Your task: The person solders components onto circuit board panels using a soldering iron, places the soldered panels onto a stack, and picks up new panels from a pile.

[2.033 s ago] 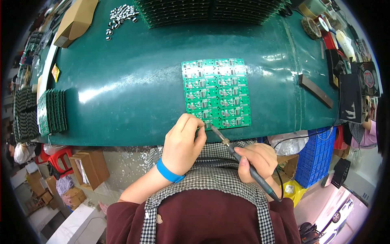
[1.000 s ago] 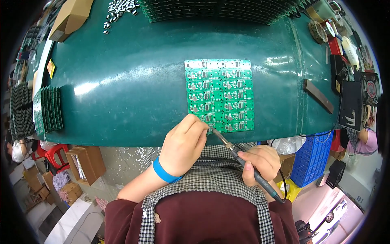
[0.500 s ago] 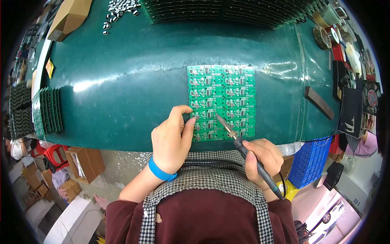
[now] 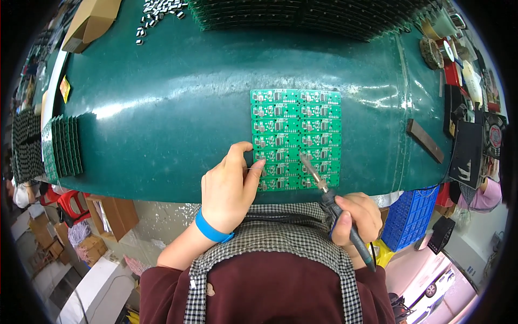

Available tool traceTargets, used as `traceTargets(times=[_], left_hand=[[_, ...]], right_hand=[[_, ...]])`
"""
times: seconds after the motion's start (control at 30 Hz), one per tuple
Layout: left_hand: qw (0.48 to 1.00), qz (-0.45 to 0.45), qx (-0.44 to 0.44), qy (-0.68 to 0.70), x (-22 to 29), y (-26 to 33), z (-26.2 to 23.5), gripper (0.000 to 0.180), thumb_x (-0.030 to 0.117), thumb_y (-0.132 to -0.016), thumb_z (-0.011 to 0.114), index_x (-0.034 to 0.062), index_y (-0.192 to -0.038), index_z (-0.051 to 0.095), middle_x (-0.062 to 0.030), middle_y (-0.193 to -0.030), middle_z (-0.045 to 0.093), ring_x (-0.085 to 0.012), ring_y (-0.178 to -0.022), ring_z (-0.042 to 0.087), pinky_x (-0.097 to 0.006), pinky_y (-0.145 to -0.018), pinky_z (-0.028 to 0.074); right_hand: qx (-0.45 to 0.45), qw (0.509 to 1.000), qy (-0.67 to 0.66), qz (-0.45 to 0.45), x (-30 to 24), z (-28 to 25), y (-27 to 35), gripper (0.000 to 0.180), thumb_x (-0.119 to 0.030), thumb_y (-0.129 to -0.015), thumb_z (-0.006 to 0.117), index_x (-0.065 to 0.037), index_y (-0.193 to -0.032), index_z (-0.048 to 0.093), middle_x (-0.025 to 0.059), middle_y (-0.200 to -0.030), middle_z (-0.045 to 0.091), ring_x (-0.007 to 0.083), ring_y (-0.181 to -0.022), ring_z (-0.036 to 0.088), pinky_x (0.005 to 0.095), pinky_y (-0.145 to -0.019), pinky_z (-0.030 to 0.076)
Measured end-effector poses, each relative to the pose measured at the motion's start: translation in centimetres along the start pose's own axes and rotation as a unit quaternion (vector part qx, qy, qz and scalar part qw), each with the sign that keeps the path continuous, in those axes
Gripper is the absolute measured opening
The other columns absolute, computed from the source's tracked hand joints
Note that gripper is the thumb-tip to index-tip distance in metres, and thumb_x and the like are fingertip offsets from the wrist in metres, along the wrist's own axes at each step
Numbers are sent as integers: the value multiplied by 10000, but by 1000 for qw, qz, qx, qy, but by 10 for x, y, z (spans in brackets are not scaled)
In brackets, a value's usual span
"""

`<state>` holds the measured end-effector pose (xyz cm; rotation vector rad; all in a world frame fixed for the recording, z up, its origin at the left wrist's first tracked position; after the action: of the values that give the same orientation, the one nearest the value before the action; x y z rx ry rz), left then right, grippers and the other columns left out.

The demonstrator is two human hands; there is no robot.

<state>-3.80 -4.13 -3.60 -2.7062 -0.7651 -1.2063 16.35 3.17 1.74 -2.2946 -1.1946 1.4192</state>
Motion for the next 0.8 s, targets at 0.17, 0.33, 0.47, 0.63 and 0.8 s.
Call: traceTargets(times=[0.17,0.33,0.47,0.63,0.8], left_hand=[[1000,-6,-7,-1,2,-1,0,248,107,-865,653,18,-1071,548,-57,-601,480,-193,-500,489,-320,-492,401],[1000,0,-17,-17,4,-4,-1,302,169,-853,671,45,-1083,519,-69,-621,548,-255,-508,562,-374,-461,423],[1000,-7,-13,-10,1,-3,-1,310,135,-808,716,27,-1045,548,-44,-582,459,-183,-466,461,-323,-465,377],[999,-22,-48,-8,0,-6,-4,311,172,-813,711,44,-1046,549,-46,-591,502,-213,-479,511,-343,-460,397],[997,-23,-67,-11,1,-9,-5,319,210,-820,705,53,-1052,550,-51,-610,547,-236,-496,562,-358,-458,420]], right_hand=[[-33,999,-16,-11,0,-4,6,144,-86,-756,581,13,-826,658,85,-637,610,214,-522,607,308,-498,496],[-55,998,-26,-5,1,0,4,143,-89,-756,579,11,-815,663,85,-630,605,211,-514,600,304,-492,488],[-16,1000,-14,0,4,0,4,148,-99,-766,585,14,-820,663,88,-617,600,214,-500,594,305,-477,478],[-25,999,-18,9,11,7,-10,143,-93,-767,602,17,-832,666,88,-624,600,210,-492,590,301,-464,475],[-88,995,-29,26,15,19,-17,141,-94,-807,601,23,-873,645,112,-696,620,245,-564,602,330,-542,495]])
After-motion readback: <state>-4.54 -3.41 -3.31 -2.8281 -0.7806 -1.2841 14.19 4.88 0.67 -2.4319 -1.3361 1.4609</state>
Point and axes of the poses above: each hand's wrist, its own y-axis away from the middle knuckle, its own z-axis out of the palm, x = y × z, the point moved 6 cm from there along -y, towards the middle knuckle
